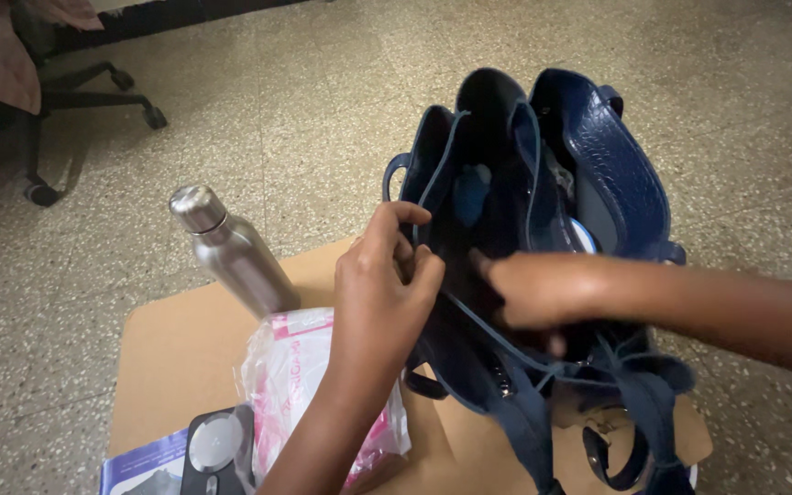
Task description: The person packs several personal items into a dark blue handbag. They place a small round case, a chocolate bar, a blue fuzzy keychain, a small pouch, a purple hairbrush, a lotion tube, and sunglasses into the bag one by one.
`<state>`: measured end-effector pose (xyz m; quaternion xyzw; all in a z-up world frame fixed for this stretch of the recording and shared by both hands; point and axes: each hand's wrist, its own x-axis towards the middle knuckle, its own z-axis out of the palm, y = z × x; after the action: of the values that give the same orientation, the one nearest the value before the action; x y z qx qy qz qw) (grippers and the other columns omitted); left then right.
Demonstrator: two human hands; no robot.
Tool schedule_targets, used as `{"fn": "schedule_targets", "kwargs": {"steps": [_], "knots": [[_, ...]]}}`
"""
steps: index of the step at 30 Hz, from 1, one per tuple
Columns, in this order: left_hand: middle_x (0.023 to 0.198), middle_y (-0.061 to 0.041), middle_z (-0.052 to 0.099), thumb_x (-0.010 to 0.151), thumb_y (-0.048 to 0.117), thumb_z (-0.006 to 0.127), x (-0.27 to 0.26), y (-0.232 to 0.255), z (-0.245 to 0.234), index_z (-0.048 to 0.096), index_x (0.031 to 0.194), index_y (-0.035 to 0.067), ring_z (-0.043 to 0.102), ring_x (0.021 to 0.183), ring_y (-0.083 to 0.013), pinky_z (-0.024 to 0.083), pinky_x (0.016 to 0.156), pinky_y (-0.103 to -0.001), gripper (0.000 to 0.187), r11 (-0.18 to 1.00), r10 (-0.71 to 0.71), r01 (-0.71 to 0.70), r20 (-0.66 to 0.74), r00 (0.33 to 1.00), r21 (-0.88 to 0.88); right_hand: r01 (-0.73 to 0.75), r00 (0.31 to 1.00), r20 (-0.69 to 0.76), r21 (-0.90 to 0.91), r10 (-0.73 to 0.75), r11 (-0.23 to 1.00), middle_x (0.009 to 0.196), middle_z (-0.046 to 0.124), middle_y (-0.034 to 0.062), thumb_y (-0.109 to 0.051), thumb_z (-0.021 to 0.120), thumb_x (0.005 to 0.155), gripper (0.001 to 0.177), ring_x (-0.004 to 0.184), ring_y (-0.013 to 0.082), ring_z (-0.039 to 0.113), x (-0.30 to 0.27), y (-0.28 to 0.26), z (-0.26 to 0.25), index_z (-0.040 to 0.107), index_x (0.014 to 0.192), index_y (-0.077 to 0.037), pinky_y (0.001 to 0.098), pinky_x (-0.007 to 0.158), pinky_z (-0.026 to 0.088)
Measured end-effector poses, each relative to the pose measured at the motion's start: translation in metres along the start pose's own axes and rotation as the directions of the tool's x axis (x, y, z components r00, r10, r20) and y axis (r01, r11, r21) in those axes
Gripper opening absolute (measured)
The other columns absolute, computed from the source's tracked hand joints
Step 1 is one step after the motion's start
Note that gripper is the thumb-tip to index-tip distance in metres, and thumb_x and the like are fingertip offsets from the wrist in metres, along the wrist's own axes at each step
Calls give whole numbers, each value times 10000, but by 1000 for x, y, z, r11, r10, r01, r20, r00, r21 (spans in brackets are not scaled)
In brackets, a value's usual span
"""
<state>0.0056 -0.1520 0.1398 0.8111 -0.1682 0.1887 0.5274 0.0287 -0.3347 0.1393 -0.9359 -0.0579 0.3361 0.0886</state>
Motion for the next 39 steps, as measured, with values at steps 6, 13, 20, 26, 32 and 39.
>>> {"fn": "schedule_targets", "kwargs": {"steps": [6,13,20,26,32,39], "knots": [[610,-65,487,827,13,674,-3,2,2,664,1070,30,516,517,-163,447,521,-342,244,1000,8,-8,0,1000,10,110,989,-67,-244,-130,964,1022,717,262,-262,639,880,753,988,388,733,4,19,24,310,1509,-14,469,857,591],[633,-68,517,832,29,679,-6,3,0,670,1051,41,540,550,-182,463,551,-351,220,999,31,-32,7,999,41,194,963,-136,-244,-232,950,992,759,242,-217,655,885,404,927,355,751,8,16,21,647,1243,-30,455,817,598],[791,-131,622,823,52,693,-3,5,2,696,1026,61,600,794,-310,492,749,-431,204,961,174,-178,38,984,212,50,989,-144,320,-4,946,1030,760,136,-395,680,917,706,748,224,826,-57,38,-53,404,1558,-287,326,689,641],[1179,-147,621,710,-9,685,10,13,29,703,1108,75,543,1158,-371,444,937,-493,407,761,469,-528,243,849,376,63,901,-413,430,134,901,994,720,222,-438,622,970,682,809,323,779,-90,79,-60,416,1611,-329,438,714,666],[1273,-103,634,637,8,653,23,16,64,721,1172,101,532,1228,-367,440,913,-473,547,669,563,-714,487,667,204,145,839,-540,342,68,928,1075,731,203,-498,588,947,810,927,321,772,-75,108,-39,247,1652,-292,430,764,644],[1069,-53,714,774,45,631,24,10,51,784,951,146,576,1196,-310,430,950,-447,255,629,499,-721,559,662,292,78,827,-562,87,-15,993,1126,693,256,-434,592,1006,798,937,320,770,-67,98,-28,213,1671,-210,444,750,638]]}}
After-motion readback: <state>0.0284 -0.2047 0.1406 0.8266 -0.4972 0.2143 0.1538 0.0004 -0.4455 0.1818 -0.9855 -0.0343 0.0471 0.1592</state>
